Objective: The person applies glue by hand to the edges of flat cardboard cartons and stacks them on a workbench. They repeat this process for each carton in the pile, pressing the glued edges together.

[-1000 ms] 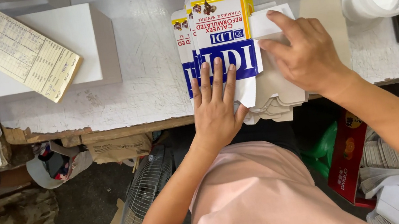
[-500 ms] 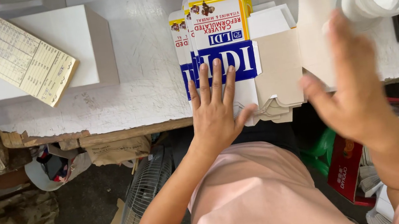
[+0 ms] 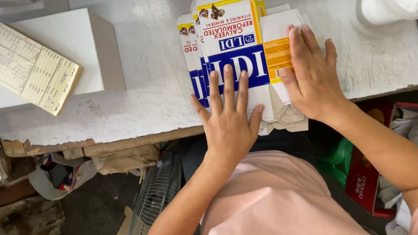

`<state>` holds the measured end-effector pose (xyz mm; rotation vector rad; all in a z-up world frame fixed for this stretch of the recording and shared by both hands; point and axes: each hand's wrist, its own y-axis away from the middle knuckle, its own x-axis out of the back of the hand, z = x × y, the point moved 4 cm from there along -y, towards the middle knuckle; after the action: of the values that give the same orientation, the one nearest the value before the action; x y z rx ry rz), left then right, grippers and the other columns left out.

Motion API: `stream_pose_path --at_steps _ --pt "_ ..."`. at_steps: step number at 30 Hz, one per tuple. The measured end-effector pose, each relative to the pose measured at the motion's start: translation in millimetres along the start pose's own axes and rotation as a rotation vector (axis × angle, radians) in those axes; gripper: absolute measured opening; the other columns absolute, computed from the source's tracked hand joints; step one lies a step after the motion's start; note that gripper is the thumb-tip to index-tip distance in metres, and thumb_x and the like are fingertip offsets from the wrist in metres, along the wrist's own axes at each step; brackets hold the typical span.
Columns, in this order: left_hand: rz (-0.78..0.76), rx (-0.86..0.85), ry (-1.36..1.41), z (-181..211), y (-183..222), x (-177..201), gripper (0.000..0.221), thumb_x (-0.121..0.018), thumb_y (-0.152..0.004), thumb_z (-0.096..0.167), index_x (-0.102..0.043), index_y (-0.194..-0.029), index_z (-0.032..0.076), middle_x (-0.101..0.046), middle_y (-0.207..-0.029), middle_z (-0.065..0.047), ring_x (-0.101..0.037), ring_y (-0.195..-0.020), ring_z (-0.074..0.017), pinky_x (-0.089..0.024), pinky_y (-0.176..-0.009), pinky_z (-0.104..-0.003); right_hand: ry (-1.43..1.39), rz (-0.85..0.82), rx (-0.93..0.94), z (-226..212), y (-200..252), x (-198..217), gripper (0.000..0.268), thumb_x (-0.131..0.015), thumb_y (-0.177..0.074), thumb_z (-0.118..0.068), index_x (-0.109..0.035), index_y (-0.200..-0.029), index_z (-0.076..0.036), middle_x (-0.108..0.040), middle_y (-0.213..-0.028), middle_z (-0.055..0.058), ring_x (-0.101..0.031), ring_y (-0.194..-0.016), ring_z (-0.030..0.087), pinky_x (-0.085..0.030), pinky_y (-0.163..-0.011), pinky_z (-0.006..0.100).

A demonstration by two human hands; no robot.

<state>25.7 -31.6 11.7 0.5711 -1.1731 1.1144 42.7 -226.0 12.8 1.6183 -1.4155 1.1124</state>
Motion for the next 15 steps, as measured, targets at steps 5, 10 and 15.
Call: stream_pose_path --at_steps 5,10,15 --pt "-0.008 0.047 -0.049 4.8 -3.7 4.6 0.069 -0.055 -0.100 0.052 -0.044 -0.157 0.015 -0.031 -0.167 -0.015 -0.026 -0.154 -0.0376 -0.017 -0.114 -0.071 0.028 0.033 0.004 -0.4 -0.3 1.1 0.071 -0.045 -0.109 -0.028 -0.012 -0.164 0.003 -0.029 -0.171 0.019 -0.021 -0.160 0.039 -0.010 -0.120 0.072" --pt "-0.056 0.062 0.014 4.9 -14.3 15.0 0.070 -0.058 -0.097 0.050 -0.047 -0.155 0.013 -0.035 -0.164 -0.018 -0.029 -0.150 -0.0403 -0.026 -0.110 -0.067 0.055 0.043 0.025 -1.6 0.4 0.7 0.072 -0.045 -0.109 -0.028 -0.012 -0.164 0.003 -0.031 -0.170 0.021 -0.024 -0.158 0.040 -0.010 -0.118 0.073" --pt "-0.043 0.014 0.173 14.4 -33.3 0.8 0.065 -0.063 -0.094 0.045 -0.051 -0.148 0.010 -0.038 -0.160 -0.025 -0.028 -0.154 -0.0496 -0.023 -0.126 -0.069 0.132 0.025 0.015 -1.9 0.0 -1.5 0.072 -0.046 -0.109 -0.027 -0.013 -0.165 0.003 -0.032 -0.167 0.023 -0.026 -0.157 0.042 -0.011 -0.116 0.074"
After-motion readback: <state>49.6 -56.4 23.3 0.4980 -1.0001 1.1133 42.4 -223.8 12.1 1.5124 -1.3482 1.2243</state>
